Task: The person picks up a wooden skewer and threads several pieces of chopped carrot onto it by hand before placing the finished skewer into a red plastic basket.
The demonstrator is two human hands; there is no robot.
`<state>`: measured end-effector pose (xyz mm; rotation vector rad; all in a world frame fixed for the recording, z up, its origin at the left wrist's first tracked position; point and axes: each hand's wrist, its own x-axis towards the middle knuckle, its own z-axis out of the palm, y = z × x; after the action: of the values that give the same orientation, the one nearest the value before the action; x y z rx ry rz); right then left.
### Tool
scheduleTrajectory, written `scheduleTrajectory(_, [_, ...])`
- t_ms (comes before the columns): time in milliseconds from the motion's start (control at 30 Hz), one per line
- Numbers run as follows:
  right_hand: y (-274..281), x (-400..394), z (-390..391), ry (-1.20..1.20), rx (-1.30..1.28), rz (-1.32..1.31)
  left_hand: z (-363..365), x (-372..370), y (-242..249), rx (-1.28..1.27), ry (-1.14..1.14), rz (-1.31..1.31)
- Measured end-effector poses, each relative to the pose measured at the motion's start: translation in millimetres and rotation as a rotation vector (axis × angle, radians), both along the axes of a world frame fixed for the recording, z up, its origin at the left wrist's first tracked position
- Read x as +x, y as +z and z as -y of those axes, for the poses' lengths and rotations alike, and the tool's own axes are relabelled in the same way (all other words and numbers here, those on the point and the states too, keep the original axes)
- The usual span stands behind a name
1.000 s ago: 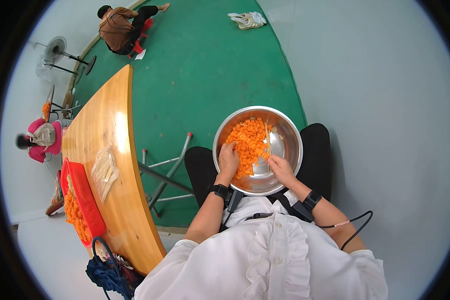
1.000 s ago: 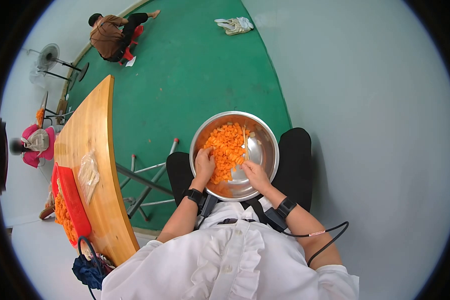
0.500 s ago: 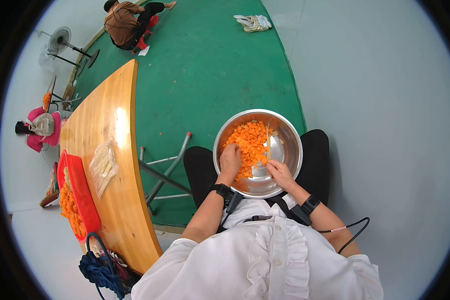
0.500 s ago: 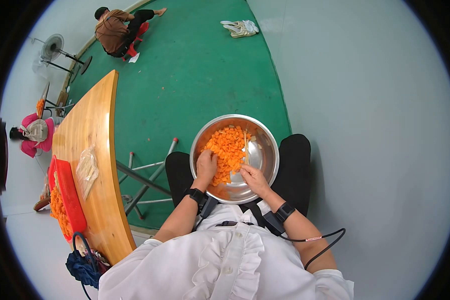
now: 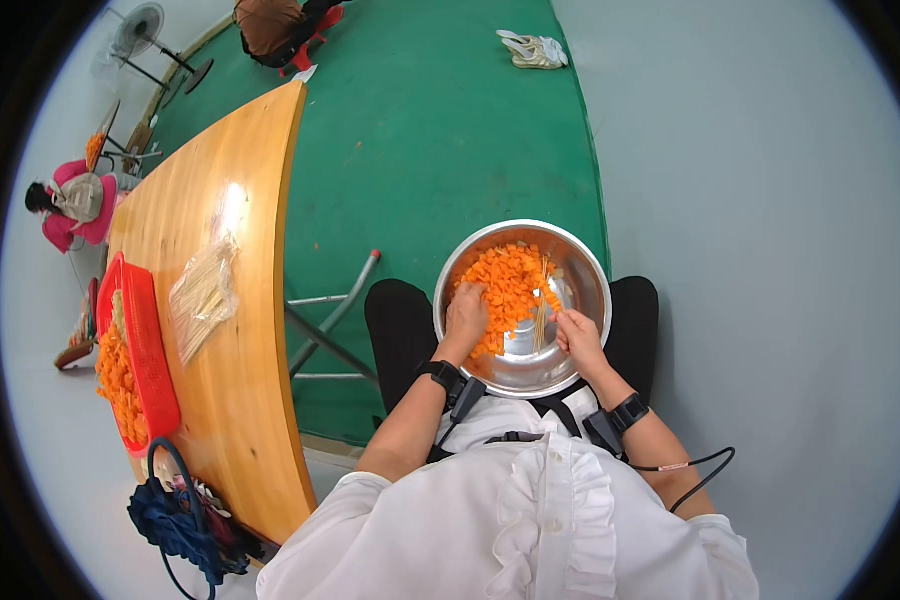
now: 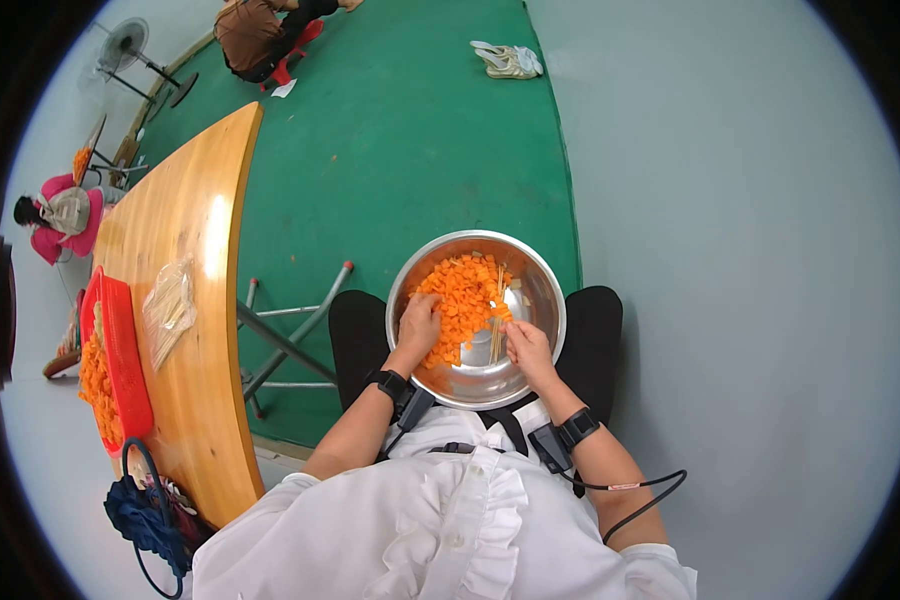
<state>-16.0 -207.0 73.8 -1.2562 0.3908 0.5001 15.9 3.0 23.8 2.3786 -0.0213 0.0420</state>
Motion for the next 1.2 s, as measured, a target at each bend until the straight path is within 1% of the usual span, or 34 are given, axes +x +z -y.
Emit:
scheduleTrajectory(67, [12,7,3,0.054,0.014,-0.035,-1,-1,2,0.016,0.003,-0.007])
scheduleTrajectory(167, [46,28,6,0.187,0.044,-0.080,-4,-4,-12,-0.037,-0.006,0.091])
scheduleTrajectory(200, [51,35,8,0.215,0.079,-0.083,-4,-6,-17,-0.053,-0.029,0.155])
scheduleTrajectory(233, [54,44,6,0.231,0.061,-0.069,-5,-9,-25,-0.030,-0.036,0.167])
scheduleTrajectory(267, [70,53,-1,0.254,0.000,-0.064,-5,-9,-30,0.001,-0.050,0.132])
scheduleTrajectory(300, [81,64,-4,0.305,-0.027,-0.036,-6,-10,-26,-0.059,-0.026,0.152])
scheduleTrajectory(333, [96,73,-11,0.328,-0.080,-0.008,-4,-10,-37,-0.048,-0.036,0.188])
scheduleTrajectory(367, [109,83,-16,0.373,-0.157,0.043,-5,-13,-28,-0.063,-0.048,0.125])
scheduleTrajectory(400, [121,97,-27,0.401,-0.184,0.062,-1,-10,-36,-0.063,-0.032,0.091])
scheduleTrajectory(433, [133,113,-39,0.471,-0.224,0.077,0,-10,-31,-0.087,-0.028,0.033])
scheduleTrajectory(467, [148,126,-52,0.532,-0.266,0.100,2,-10,-37,-0.104,-0.031,0.044])
scheduleTrajectory(500, [161,137,-67,0.571,-0.306,0.134,1,-11,-32,-0.125,-0.039,0.037])
scheduleTrajectory(567, [183,153,-104,0.657,-0.374,0.201,2,-12,-42,-0.144,-0.054,0.044])
scheduleTrajectory(667, [218,165,-163,0.791,-0.349,0.405,2,-14,-40,-0.258,0.010,-0.020])
scheduleTrajectory(767, [264,163,-236,0.908,-0.373,0.559,-3,-15,-33,-0.282,-0.007,0.047])
scheduleTrajectory(867, [292,151,-307,1.059,-0.385,0.670,0,-13,-46,-0.285,-0.025,0.068])
scheduleTrajectory(900, [298,145,-329,1.114,-0.384,0.703,1,-14,-46,-0.300,-0.014,0.098])
scheduleTrajectory(1000, [304,117,-389,1.177,-0.360,0.713,0,-14,-50,-0.353,-0.006,0.106])
scheduleTrajectory(1100, [304,96,-444,1.328,-0.348,0.840,2,-14,-58,-0.404,-0.022,0.133])
scheduleTrajectory(1200, [312,68,-495,1.361,-0.263,0.994,4,-12,-58,-0.472,0.016,0.099])
